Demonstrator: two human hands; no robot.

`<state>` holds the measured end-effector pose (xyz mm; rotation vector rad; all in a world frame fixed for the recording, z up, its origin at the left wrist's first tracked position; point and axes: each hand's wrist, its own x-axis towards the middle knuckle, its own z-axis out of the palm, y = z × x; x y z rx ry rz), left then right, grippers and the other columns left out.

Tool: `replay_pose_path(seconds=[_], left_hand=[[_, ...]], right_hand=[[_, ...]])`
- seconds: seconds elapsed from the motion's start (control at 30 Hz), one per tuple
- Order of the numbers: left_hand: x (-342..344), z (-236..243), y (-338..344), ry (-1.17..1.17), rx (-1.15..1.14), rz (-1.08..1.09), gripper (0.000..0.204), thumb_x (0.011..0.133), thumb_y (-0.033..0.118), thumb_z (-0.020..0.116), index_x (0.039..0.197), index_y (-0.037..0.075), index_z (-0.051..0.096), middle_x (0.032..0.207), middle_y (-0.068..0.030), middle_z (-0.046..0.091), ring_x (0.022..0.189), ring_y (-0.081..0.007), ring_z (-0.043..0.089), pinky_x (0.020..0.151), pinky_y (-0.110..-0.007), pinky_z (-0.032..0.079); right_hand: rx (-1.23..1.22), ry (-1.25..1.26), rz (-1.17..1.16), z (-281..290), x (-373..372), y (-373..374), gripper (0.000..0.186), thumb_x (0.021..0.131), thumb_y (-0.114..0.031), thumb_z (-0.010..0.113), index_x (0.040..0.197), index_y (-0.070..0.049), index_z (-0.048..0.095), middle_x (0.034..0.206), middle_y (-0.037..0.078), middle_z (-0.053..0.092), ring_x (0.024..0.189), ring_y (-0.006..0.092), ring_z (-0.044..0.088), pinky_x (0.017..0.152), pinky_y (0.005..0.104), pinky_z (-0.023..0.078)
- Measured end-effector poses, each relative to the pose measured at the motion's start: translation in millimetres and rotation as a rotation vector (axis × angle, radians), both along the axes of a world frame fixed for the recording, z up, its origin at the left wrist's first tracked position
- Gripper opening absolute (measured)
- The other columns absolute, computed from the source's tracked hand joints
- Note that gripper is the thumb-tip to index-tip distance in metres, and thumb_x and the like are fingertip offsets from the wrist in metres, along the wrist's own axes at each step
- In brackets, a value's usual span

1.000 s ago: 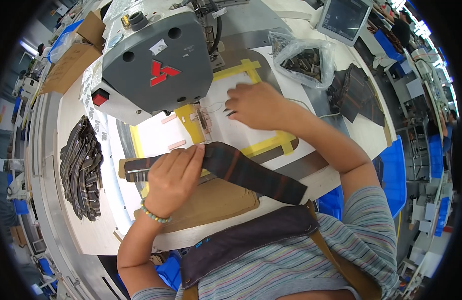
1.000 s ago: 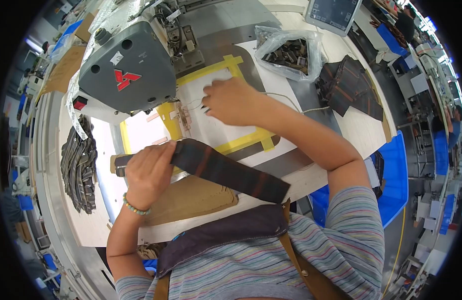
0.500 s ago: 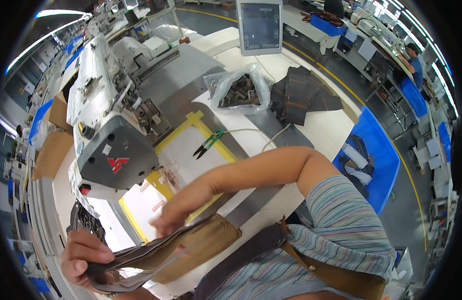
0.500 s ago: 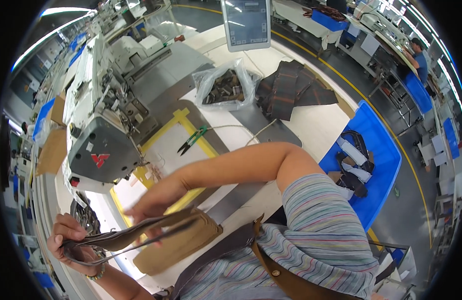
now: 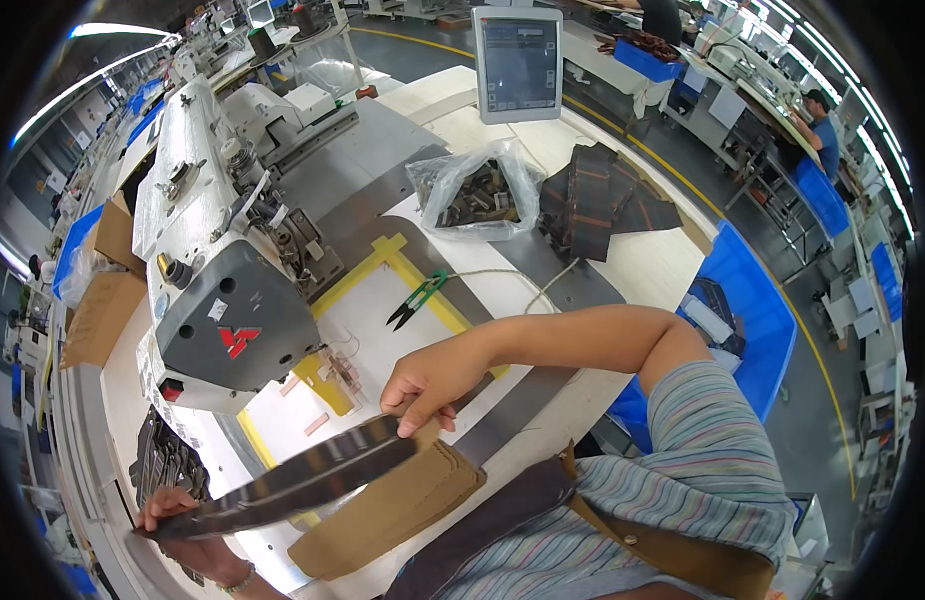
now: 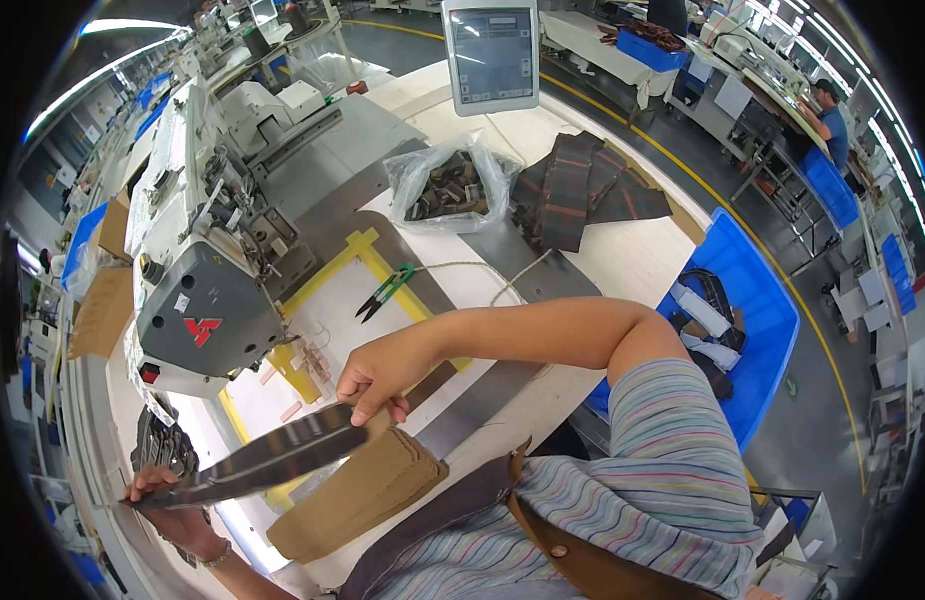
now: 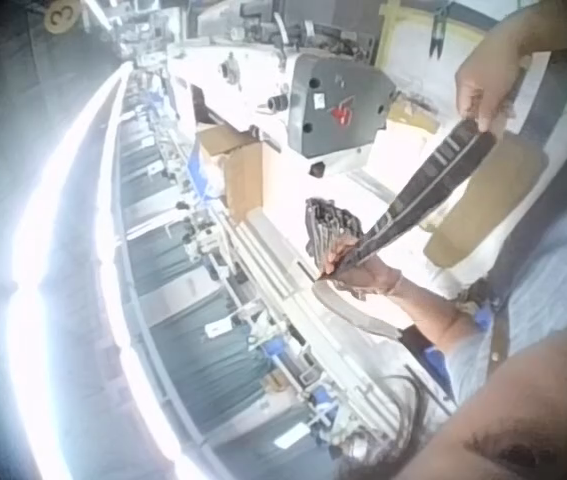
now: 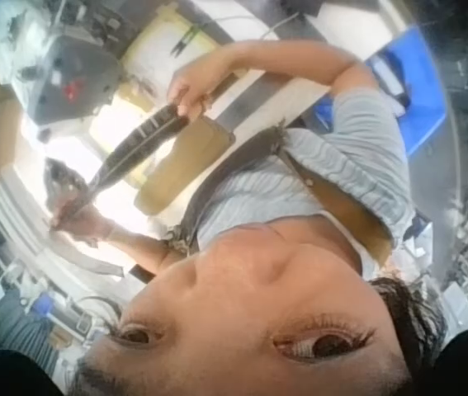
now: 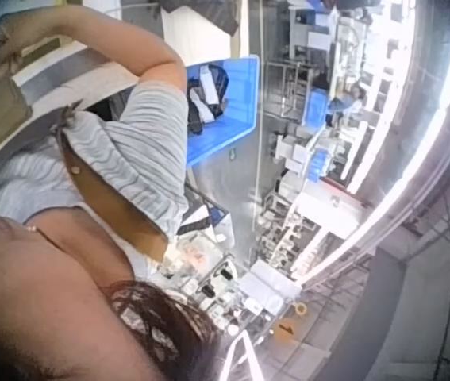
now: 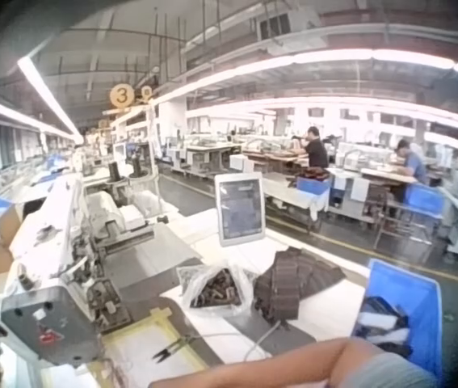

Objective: The recorder uses an industrial sewing machine to stitch together components for leather goods.

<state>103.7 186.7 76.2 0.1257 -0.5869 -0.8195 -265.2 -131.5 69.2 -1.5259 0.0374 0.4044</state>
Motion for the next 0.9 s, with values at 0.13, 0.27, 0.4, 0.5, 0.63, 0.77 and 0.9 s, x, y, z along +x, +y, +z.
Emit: replay_pose_path(seconds=[0.13, 0.27, 0.4, 0.5, 0.63, 0.77, 0.9], left_hand=[[32, 16, 26, 0.182, 0.236, 0.150, 0.030, 0.113, 0.011, 0.058, 0.140, 0.000, 0.063, 0.102, -0.0063, 0.055, 0.100, -0.0191, 0.056, 0.099, -0.034, 0.051], [68, 20, 31, -0.089, 0.227, 0.277, 0.027, 0.116, 0.010, 0.048, 0.135, -0.007, 0.055, 0.087, -0.0023, 0.039, 0.080, -0.0140, 0.045, 0.081, -0.031, 0.047], [0, 3, -31, -0.594, 0.955, 0.488, 0.015, 0.101, 0.000, 0.061, 0.115, 0.002, 0.065, 0.092, 0.0000, 0.055, 0.079, -0.0166, 0.054, 0.079, -0.032, 0.048], [-50, 7, -75, -1.828, 1.038, 0.322, 0.018, 0.100, 0.006, 0.067, 0.114, -0.004, 0.073, 0.105, -0.0181, 0.063, 0.103, -0.0350, 0.064, 0.097, -0.040, 0.051], [-94, -35, -91, -1.802, 0.727, 0.383, 0.039, 0.098, 0.009, 0.074, 0.135, 0.001, 0.069, 0.115, -0.0178, 0.067, 0.109, -0.0386, 0.062, 0.100, -0.046, 0.050], [-100, -51, -90, -1.668, 0.848, 0.228, 0.031, 0.097, 0.003, 0.074, 0.128, -0.001, 0.070, 0.103, -0.0165, 0.067, 0.098, -0.0367, 0.064, 0.090, -0.042, 0.053], [-81, -61, -93, -1.669, 0.919, 0.360, 0.023, 0.097, -0.003, 0.071, 0.120, -0.001, 0.072, 0.095, -0.0150, 0.064, 0.088, -0.0336, 0.065, 0.081, -0.038, 0.053]], right_hand=[[-0.067, -0.056, -0.019, -7, 20, 18, 0.031, 0.109, -0.025, 0.068, 0.087, -0.004, 0.060, 0.081, 0.002, 0.070, 0.067, 0.0098, 0.070, 0.060, 0.0267, 0.051], [-0.117, -0.069, 0.086, -15, 53, 35, 0.032, 0.108, -0.024, 0.067, 0.084, -0.004, 0.059, 0.081, 0.004, 0.071, 0.068, 0.0094, 0.073, 0.060, 0.0267, 0.054], [-0.059, -0.008, -0.069, -27, 71, 38, 0.030, 0.108, -0.021, 0.065, 0.084, -0.003, 0.060, 0.080, 0.007, 0.071, 0.068, 0.0123, 0.076, 0.061, 0.0285, 0.059], [-0.083, 0.030, -0.149, -28, 81, 40, 0.028, 0.108, -0.020, 0.064, 0.087, -0.002, 0.061, 0.080, 0.008, 0.071, 0.068, 0.0138, 0.076, 0.062, 0.0292, 0.061], [-0.081, 0.039, -0.204, -27, 86, 47, 0.027, 0.109, -0.021, 0.063, 0.092, 0.000, 0.064, 0.081, 0.008, 0.072, 0.068, 0.0139, 0.076, 0.064, 0.0282, 0.061], [-0.172, 0.034, -0.244, -25, 69, 41, 0.030, 0.110, -0.025, 0.062, 0.094, 0.000, 0.065, 0.081, 0.009, 0.074, 0.067, 0.0155, 0.076, 0.064, 0.0306, 0.059], [-0.978, -0.219, -0.299, -27, 39, 13, 0.026, 0.106, -0.026, 0.067, 0.110, -0.001, 0.071, 0.094, 0.011, 0.077, 0.082, 0.0272, 0.077, 0.075, 0.0387, 0.060]])
